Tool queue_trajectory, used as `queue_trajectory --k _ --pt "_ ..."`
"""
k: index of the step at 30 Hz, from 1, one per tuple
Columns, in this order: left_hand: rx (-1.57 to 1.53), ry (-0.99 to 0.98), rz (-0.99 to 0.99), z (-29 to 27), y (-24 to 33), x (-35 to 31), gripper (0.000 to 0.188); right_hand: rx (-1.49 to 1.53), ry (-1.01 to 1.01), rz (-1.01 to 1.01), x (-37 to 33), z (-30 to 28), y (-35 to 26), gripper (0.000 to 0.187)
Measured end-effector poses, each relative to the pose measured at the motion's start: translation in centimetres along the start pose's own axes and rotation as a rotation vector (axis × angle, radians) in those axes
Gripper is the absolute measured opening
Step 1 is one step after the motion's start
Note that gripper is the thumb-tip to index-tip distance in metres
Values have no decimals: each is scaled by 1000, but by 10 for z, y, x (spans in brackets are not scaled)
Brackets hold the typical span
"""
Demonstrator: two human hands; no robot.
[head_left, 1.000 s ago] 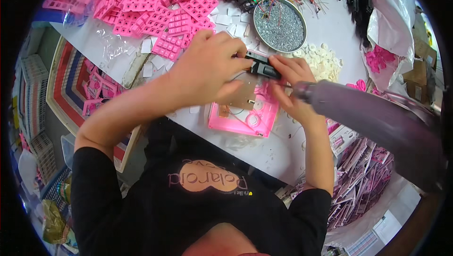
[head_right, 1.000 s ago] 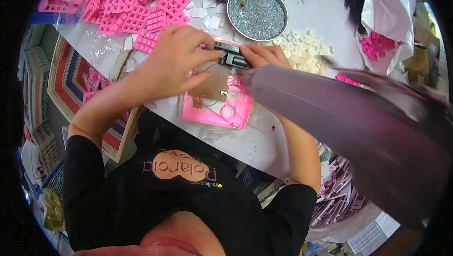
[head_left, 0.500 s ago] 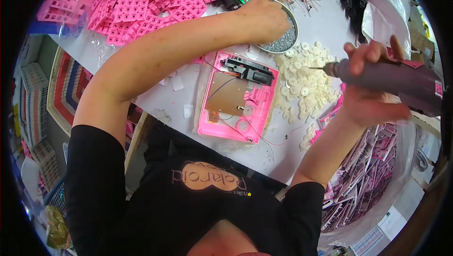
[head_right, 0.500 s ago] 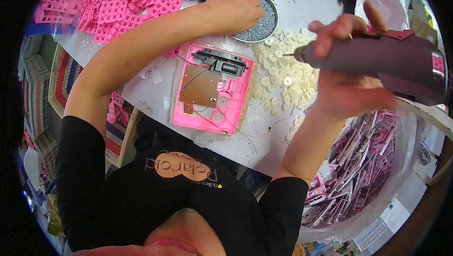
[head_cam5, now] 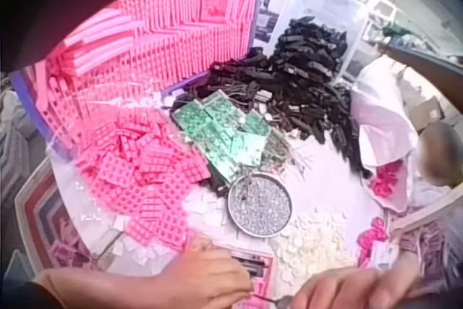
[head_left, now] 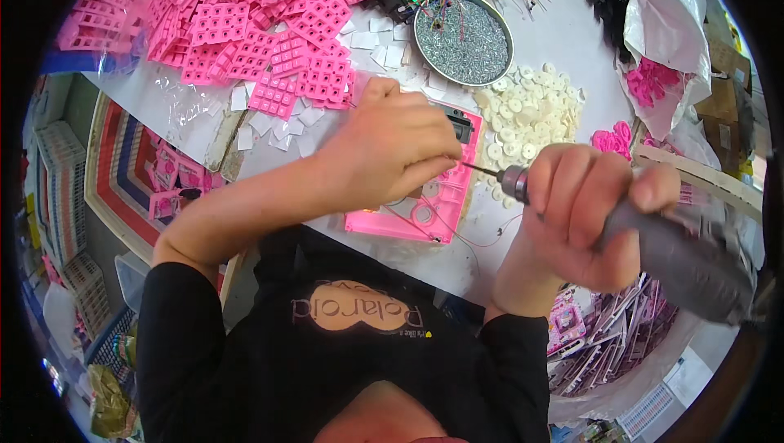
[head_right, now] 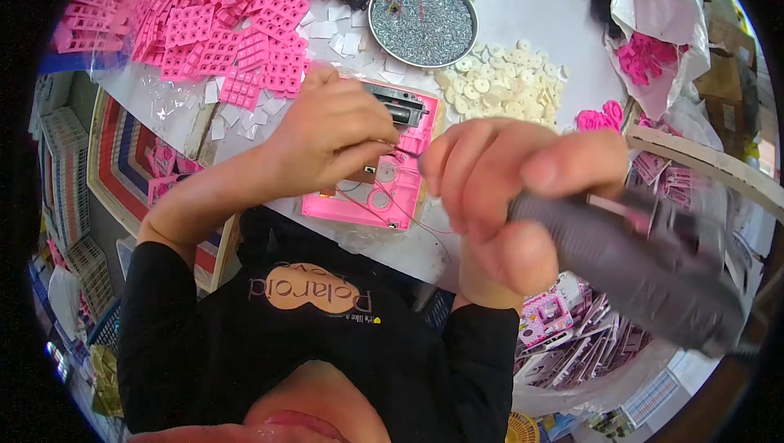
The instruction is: Assembling a toy calculator by installing internal components and securing them with an electric screwdriver.
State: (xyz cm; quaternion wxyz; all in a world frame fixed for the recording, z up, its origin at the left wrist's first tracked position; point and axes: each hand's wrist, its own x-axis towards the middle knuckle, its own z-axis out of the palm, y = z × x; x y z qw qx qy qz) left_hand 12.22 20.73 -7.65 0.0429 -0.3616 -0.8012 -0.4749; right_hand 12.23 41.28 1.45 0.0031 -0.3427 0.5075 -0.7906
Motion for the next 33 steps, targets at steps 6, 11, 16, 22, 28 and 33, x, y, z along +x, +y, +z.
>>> queue_trajectory --k 6,11,16,22,28,33 --pt "-80 111 2 6 6 -15 18 104 111 12 -5 18 5 36" --pt "113 103 69 3 3 -19 25 97 131 37 -5 18 10 35" --pt "447 97 -12 8 -5 -6 33 -62 269 -42 1 -1 31 32" --pt "511 35 -2 7 -11 -7 33 -181 307 22 0 -19 65 18" --pt "508 99 7 11 -9 -5 23 -432 208 65 -9 -22 80 20" --pt "512 102 33 11 -11 -4 19 -300 51 159 -4 -37 84 23"
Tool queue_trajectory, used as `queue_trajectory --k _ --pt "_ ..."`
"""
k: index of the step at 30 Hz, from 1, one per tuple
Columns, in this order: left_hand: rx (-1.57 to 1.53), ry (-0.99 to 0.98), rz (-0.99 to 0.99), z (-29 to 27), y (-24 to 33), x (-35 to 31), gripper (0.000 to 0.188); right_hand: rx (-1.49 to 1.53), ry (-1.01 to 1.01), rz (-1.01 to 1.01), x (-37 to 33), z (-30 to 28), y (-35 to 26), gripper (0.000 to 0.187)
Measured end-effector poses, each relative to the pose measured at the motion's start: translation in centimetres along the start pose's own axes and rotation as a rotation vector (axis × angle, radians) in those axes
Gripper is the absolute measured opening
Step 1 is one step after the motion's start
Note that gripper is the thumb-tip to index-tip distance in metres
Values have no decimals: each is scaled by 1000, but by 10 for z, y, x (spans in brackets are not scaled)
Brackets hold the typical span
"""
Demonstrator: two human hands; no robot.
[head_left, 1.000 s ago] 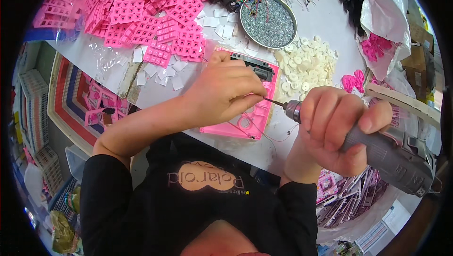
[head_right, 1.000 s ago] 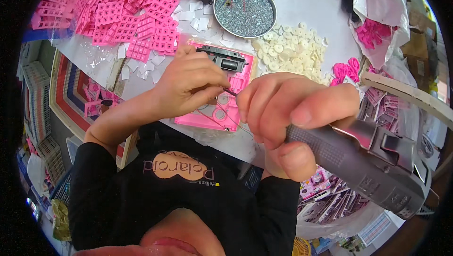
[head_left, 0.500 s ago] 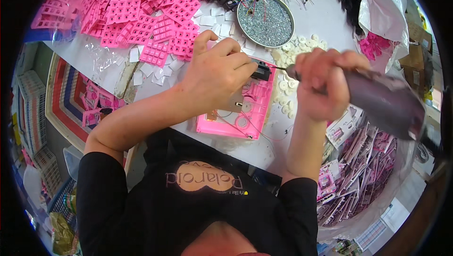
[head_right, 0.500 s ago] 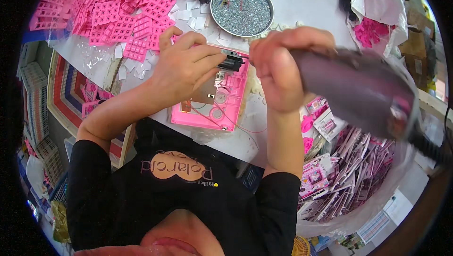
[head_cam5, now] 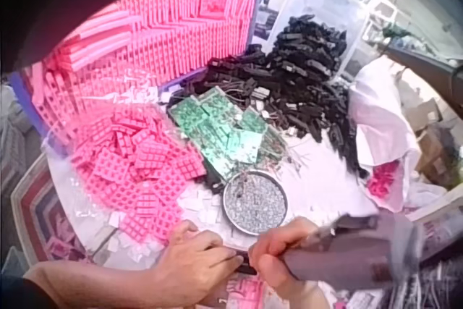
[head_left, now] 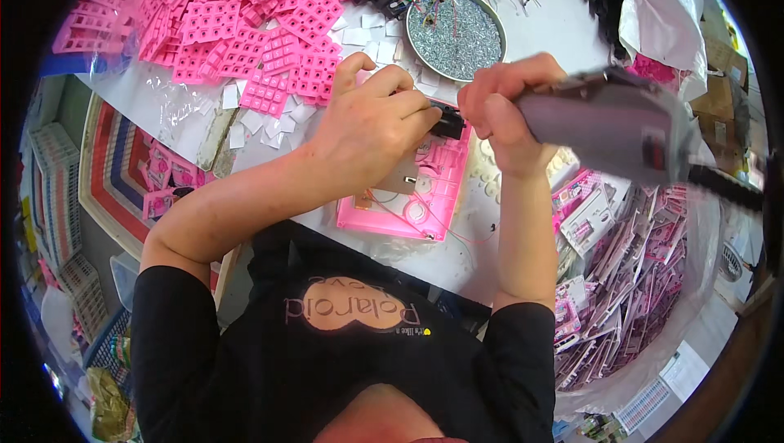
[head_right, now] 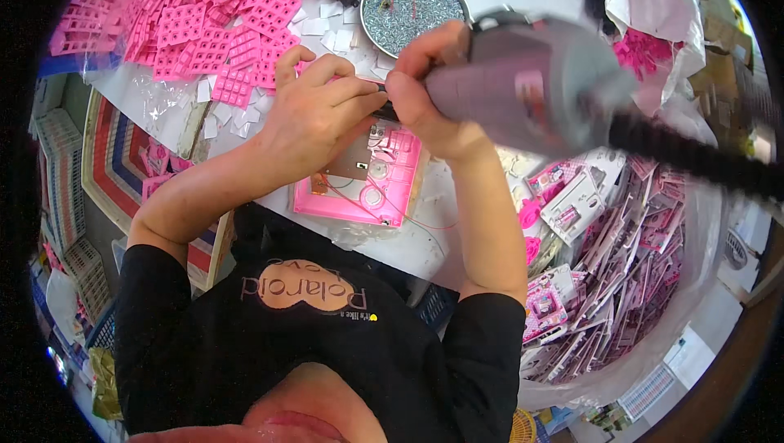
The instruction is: Assembling a toy calculator by installing internal components and securing them with an electric screwdriver.
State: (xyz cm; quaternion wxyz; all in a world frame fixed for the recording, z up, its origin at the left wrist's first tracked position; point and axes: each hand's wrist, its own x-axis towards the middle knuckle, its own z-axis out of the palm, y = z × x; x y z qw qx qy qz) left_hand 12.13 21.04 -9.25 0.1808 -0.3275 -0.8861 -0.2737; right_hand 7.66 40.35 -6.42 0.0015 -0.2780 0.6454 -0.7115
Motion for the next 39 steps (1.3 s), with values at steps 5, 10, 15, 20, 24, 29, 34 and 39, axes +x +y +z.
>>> queue_trajectory --k 5,10,15,20,24,29,34,39 --pt "-178 -168 -18 -8 -18 3 32 207 46 74 17 -26 -25 30" --pt "-219 -115 -90 -33 -46 26 30 -196 525 -62 1 -48 -75 48" --pt "-109 -374 115 -10 -34 32 44 -516 534 3 -32 -46 -77 70" --pt "-255 -484 -170 -68 -10 38 46 -643 567 98 -80 -61 -72 57" --pt "-494 -172 -333 -87 -26 15 47 -774 452 158 -93 -29 -85 17" --pt "-564 -261 -504 -92 -26 10 50 -878 -192 -183 -64 57 -92 35" --pt "-494 -231 -474 -86 -32 0 48 -966 -382 -154 -48 88 -80 37" --pt "-555 -323 -467 -85 -30 2 48 -1036 -506 -143 -34 91 -75 27"
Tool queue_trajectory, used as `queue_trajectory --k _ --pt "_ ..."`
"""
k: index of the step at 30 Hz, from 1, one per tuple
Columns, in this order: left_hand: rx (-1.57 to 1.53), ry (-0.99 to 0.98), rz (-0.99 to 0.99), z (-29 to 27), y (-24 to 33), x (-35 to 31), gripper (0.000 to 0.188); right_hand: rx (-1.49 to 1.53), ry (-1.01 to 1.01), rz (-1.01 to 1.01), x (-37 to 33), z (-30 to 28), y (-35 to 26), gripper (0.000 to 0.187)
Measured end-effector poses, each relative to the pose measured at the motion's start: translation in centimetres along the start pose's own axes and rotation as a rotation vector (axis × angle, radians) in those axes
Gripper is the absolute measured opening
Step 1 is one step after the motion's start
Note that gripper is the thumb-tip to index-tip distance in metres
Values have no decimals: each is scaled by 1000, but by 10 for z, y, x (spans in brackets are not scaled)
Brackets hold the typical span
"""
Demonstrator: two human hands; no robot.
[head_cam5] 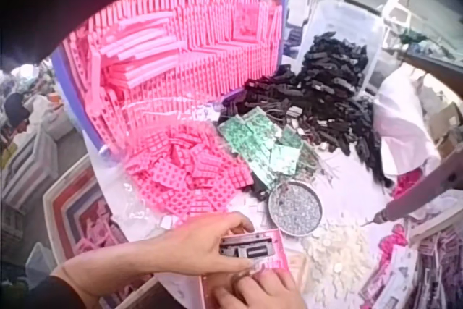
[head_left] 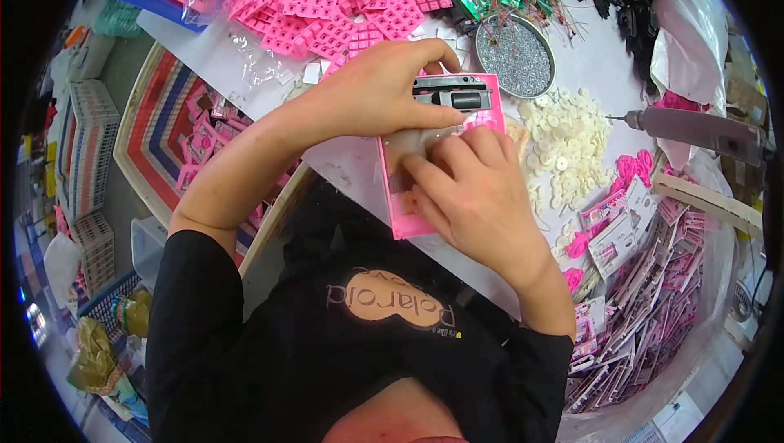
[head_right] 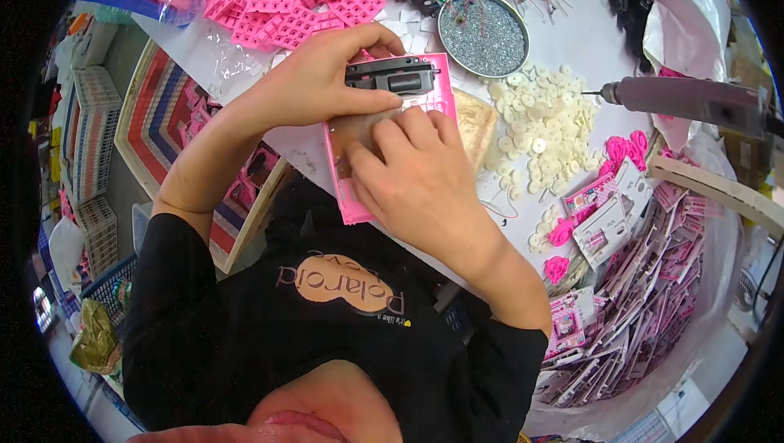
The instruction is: Assembling a toy calculator by installing internal components and securing them with an electric screwdriver.
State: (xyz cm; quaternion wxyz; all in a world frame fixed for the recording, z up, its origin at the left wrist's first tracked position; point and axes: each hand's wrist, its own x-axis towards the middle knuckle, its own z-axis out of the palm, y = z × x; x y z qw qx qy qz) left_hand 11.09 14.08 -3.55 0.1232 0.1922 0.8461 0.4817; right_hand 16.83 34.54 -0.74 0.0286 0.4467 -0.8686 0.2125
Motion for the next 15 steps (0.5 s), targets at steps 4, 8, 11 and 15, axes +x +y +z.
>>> queue_trajectory --k 4,8,11,15 --pt "-28 -29 -66 -9 -11 -7 47 91 77 -18 -20 -14 15 16" --pt "-71 -27 -114 -41 -22 -36 51 8 167 188 -64 -52 29 24" --pt "162 -154 -145 -90 -21 -73 60 -17 227 426 -114 -72 50 19" --pt "21 -340 -324 -122 -62 -112 65 -2 135 858 -179 -101 78 17"
